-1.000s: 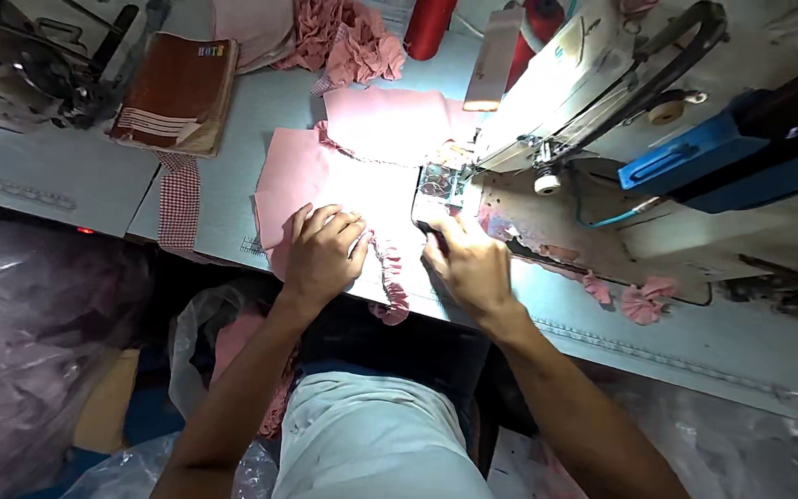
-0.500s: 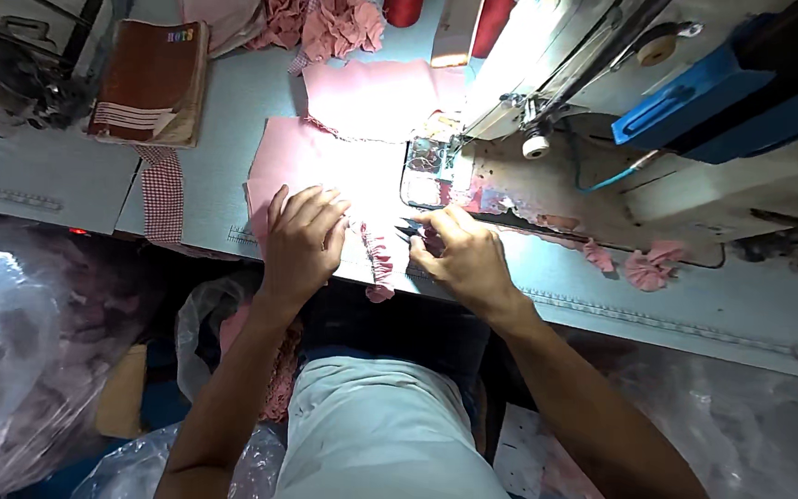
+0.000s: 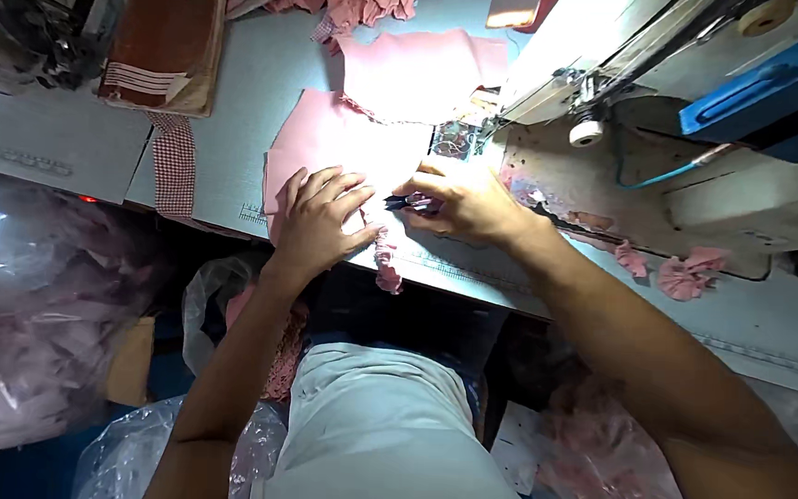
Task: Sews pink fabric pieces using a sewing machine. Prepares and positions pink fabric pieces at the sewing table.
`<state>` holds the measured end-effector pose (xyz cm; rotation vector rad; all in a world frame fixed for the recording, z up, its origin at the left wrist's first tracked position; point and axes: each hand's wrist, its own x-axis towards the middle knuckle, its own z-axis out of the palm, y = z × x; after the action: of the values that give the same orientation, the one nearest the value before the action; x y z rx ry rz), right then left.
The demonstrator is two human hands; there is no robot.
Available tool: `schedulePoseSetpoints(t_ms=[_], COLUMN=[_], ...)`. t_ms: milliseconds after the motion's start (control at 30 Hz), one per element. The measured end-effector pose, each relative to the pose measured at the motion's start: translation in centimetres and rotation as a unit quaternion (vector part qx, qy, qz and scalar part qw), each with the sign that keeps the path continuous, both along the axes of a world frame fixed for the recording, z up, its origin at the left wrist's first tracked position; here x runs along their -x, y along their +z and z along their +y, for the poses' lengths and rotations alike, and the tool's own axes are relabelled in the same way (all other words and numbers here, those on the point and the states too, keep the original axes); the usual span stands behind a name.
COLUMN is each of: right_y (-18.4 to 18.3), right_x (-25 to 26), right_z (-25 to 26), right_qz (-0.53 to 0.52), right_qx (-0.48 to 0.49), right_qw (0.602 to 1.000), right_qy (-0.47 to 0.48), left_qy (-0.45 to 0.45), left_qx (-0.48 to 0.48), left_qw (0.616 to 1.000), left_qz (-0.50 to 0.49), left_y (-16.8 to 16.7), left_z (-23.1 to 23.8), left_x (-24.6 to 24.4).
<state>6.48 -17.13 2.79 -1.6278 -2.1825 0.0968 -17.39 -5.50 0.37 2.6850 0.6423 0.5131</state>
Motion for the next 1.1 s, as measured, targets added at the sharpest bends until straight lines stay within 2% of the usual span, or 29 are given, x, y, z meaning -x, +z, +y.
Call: schedulePoseSetpoints(t_ms=[300, 567, 900, 1100], right_y=[0.7, 0.0, 1.8, 1.5], right_x=[0.7, 0.7, 0.2, 0.2], right_z=[1.9, 1.5, 2.0, 2.5], right_qz=[0.015, 0.033, -0.059, -0.078], right_qx=[0.055, 0.005, -0.003, -0.022], right_qw=[0.994, 0.994, 0.981, 0.973], right_qy=[0.089, 0.100, 0.185, 0.217], left_qy=[-0.017, -0.018, -0.019, -0.020], left_qx=[-0.002, -0.004, -0.005, -0.008], left_qw=[1.000, 1.000, 1.000, 0.999], left_qz=[-0.013, -0.021, -0.016, -0.024], left_y=[-0.2, -0.2, -0.1, -0.2], left_z=[0.3, 0.3, 0.3, 0.4], left_x=[0.1, 0.1, 0.1, 0.1])
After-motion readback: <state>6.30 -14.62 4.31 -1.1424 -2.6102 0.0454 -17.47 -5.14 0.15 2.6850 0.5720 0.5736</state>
